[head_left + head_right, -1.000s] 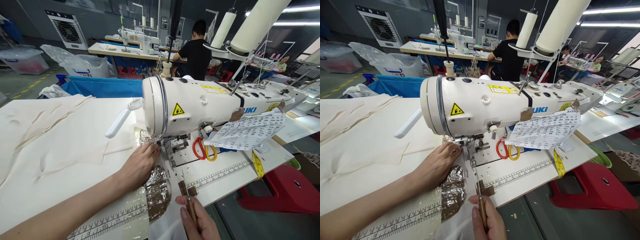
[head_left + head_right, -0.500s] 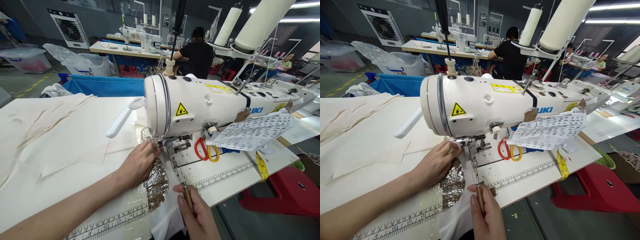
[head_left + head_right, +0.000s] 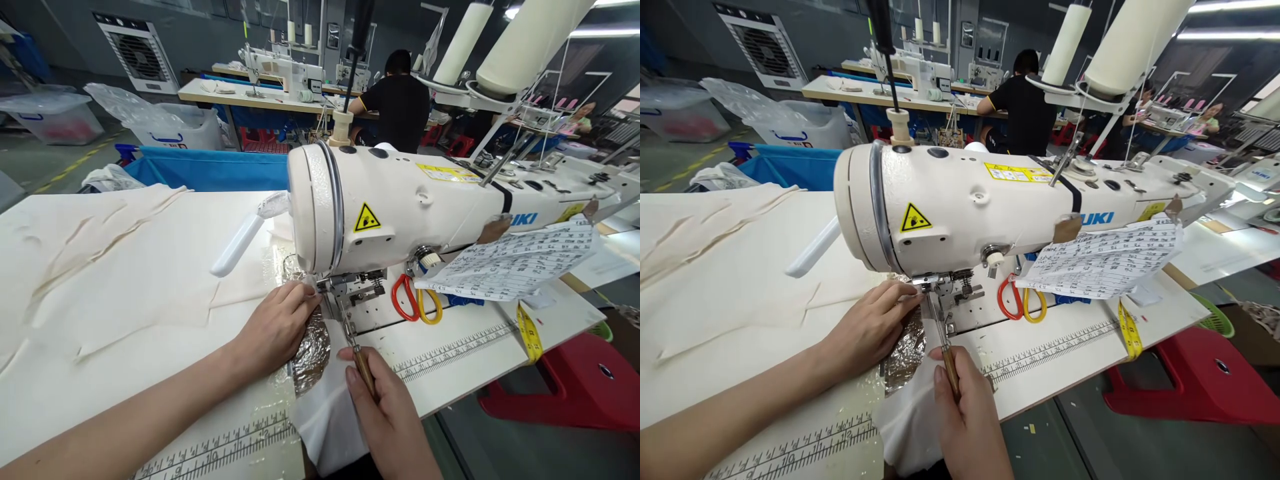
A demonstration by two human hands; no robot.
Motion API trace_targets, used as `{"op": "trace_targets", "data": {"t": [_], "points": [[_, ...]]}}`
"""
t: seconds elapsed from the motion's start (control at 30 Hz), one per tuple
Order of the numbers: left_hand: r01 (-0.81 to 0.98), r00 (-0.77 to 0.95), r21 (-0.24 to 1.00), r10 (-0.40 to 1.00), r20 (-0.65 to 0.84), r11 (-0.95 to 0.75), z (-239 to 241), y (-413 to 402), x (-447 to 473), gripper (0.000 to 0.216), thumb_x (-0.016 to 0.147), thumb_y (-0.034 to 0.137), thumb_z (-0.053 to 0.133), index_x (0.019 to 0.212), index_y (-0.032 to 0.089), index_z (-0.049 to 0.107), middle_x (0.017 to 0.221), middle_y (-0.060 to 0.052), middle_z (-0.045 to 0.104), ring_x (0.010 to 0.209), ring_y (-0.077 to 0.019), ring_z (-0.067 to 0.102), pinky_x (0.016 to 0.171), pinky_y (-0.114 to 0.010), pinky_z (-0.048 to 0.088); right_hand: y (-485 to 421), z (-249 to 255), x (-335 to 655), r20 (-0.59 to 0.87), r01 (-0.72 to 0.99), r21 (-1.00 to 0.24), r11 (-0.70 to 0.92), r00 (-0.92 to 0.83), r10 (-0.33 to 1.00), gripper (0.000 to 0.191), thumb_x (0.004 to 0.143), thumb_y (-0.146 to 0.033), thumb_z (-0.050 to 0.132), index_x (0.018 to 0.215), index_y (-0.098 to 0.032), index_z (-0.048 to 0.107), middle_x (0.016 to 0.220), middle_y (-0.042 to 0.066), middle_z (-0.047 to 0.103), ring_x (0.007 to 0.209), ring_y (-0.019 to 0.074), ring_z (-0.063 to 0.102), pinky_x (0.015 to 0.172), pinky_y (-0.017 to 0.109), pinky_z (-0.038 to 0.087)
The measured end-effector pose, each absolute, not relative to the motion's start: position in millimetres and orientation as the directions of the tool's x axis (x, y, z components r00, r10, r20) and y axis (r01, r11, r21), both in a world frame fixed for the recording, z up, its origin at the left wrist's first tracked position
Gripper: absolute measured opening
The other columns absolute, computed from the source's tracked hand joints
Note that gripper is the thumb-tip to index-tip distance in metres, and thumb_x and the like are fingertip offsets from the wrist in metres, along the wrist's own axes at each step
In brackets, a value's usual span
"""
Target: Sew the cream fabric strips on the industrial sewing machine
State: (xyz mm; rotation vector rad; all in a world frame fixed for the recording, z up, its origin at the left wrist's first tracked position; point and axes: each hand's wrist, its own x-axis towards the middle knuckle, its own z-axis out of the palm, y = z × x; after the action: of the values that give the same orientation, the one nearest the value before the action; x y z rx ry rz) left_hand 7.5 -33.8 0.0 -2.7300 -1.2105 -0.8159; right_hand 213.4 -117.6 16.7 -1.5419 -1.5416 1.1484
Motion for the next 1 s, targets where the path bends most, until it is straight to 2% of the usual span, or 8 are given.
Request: {"op": "trace_targets", "data": {"t": [0.07,0.17,0.3,0.47,0.6,0.67,0.8,1.0], "points": [[0.653,0.559,0.215,0.654,0.509,-0.726,1.0,-34.8,6.8,0.033,0.097,0.005,0.033,0.119,0.008,0.056,0.107,-0.014,0.061,0.095,-0.0237,0.054,0.08,-0.042,0.055,-115.0,16.8,212.6,-0.111,0.396,-0.916,-0.066,-0.092,0.99,0.03,0.098,-0.047,0.046,0.108,-0.025,0.064,0.097,0.001,0.071,0.091,0.0204,0.065,0.079,0.027,0.046],[0.576,0.603,0.237,0.602,0.523,-0.782,1.3,-35.0,6.4,0.029,0.097,0.006,0.036,0.117,0.009,0.057,0.107,-0.012,0.062,0.097,-0.0226,0.055,0.08,-0.04,0.055,-112.5,16.0,212.1,-0.101,0.411,-0.91,-0.051,-0.1,0.99,0.029,0.098,-0.045,0.046,0.108,-0.024,0.064,0.096,0.001,0.071,0.089,0.02,0.065,0.079,0.027,0.047],[0.607,0.62,0.18,0.603,0.502,-0.774,1.2,-34.3,7.9,0.031,0.096,0.007,0.037,0.118,0.01,0.059,0.109,-0.013,0.063,0.1,-0.0249,0.057,0.08,-0.042,0.057,-109.1,16.0,211.0,-0.082,0.433,-0.901,-0.033,-0.096,0.992,0.027,0.098,-0.043,0.047,0.105,-0.023,0.065,0.089,0.001,0.07,0.083,0.0193,0.065,0.078,0.026,0.048],[0.677,0.611,0.101,0.634,0.475,-0.729,1.4,-34.2,9.3,0.034,0.095,0.007,0.034,0.116,0.006,0.061,0.108,-0.016,0.062,0.097,-0.0264,0.058,0.077,-0.042,0.057,-105.3,19.1,208.2,-0.092,0.432,-0.901,-0.034,-0.113,0.989,0.03,0.098,-0.044,0.045,0.106,-0.022,0.064,0.098,0.005,0.072,0.091,0.0209,0.067,0.08,0.027,0.049],[0.706,0.613,0.081,0.664,0.428,-0.704,2.0,-32.3,9.4,0.037,0.094,0.009,0.034,0.119,0.006,0.061,0.11,-0.017,0.06,0.097,-0.0276,0.058,0.078,-0.044,0.057,-104.7,19.2,207.5,-0.094,0.451,-0.892,-0.03,-0.121,0.988,0.033,0.098,-0.046,0.044,0.107,-0.022,0.065,0.088,0.004,0.072,0.084,0.0223,0.067,0.077,0.029,0.05],[0.712,0.62,0.068,0.671,0.407,-0.699,3.3,-31.2,9.6,0.036,0.094,0.011,0.035,0.119,0.007,0.061,0.111,-0.017,0.06,0.098,-0.0278,0.058,0.078,-0.044,0.057,-105.5,17.6,207.5,-0.087,0.459,-0.888,-0.025,-0.115,0.989,0.033,0.098,-0.045,0.043,0.107,-0.023,0.066,0.093,0.005,0.074,0.087,0.0225,0.069,0.078,0.03,0.05],[0.717,0.615,0.07,0.677,0.404,-0.694,5.7,-31.4,11.1,0.034,0.096,0.01,0.033,0.115,0.004,0.062,0.111,-0.018,0.061,0.099,-0.028,0.057,0.08,-0.044,0.056,-109.7,14.2,206.8,-0.031,0.468,-0.884,0.028,-0.117,0.993,0.03,0.099,-0.045,0.045,0.11,-0.025,0.066,0.113,0.006,0.075,0.102,0.0228,0.069,0.086,0.028,0.049],[0.752,0.562,0.151,0.743,0.363,-0.642,8.8,-34.1,19.2,0.031,0.097,0.014,0.035,0.107,0.004,0.063,0.108,-0.018,0.06,0.096,-0.0271,0.054,0.081,-0.042,0.054,-118.6,24.5,197.6,0.117,0.517,-0.843,0.152,-0.099,0.988,0.03,0.099,-0.044,0.049,0.116,-0.028,0.067,0.104,0.005,0.078,0.095,0.0238,0.073,0.076,0.026,0.054]]}}
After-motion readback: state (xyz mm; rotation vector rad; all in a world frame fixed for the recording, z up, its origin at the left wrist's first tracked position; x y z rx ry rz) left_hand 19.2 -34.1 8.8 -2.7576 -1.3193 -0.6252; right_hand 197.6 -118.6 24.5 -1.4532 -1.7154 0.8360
